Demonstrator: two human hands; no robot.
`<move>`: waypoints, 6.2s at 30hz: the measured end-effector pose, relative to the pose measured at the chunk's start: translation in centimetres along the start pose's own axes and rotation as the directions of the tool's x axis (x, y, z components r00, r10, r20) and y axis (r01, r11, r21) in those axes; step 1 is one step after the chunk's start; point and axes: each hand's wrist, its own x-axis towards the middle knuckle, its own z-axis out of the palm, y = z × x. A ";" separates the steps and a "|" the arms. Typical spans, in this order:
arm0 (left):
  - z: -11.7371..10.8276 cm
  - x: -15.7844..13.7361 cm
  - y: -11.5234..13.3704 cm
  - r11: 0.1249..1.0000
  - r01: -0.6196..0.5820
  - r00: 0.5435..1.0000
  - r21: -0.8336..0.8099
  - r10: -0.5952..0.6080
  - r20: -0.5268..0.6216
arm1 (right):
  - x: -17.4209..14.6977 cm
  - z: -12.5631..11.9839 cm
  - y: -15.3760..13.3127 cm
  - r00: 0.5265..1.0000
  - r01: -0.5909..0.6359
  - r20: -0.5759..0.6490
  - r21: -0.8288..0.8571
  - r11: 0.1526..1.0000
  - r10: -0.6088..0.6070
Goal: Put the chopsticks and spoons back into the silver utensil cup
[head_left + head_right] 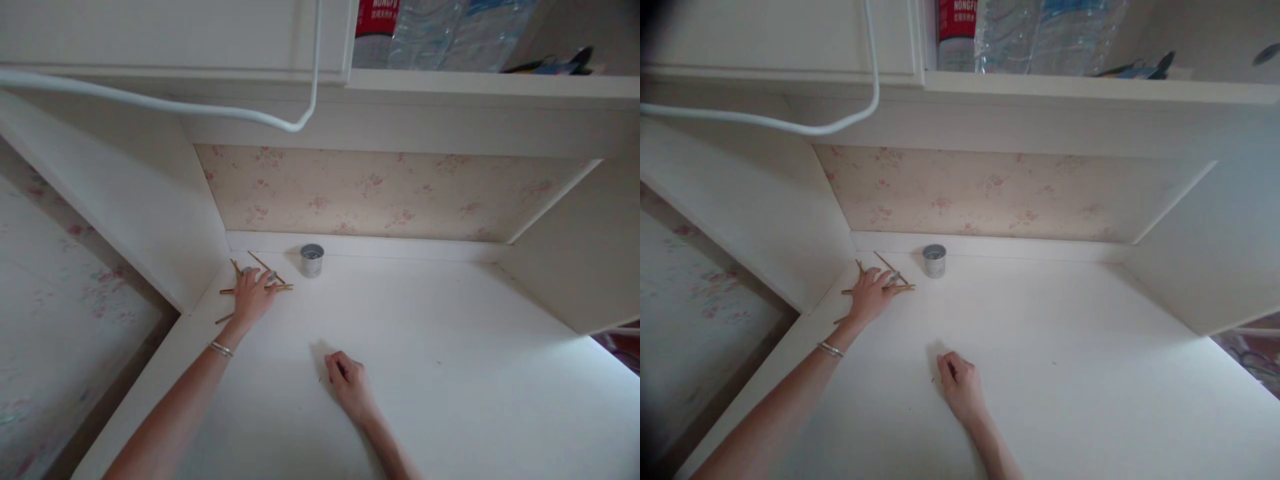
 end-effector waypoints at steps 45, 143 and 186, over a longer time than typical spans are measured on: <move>-1.4 -13.6 3.5 0.959 -0.273 0.935 0.076 0.245 0.257 | 1.6 -0.2 -1.0 0.995 -0.077 0.066 -0.059 0.995 0.081; -7.3 -0.6 2.8 0.946 0.149 0.981 -0.288 -0.104 0.166 | -3.6 -5.2 2.3 0.889 -0.137 -0.376 0.326 0.935 0.261; -2.5 -13.9 13.7 0.522 0.272 0.927 -0.808 0.083 0.366 | -4.9 -4.8 0.3 0.848 -0.067 -0.470 0.365 0.929 0.246</move>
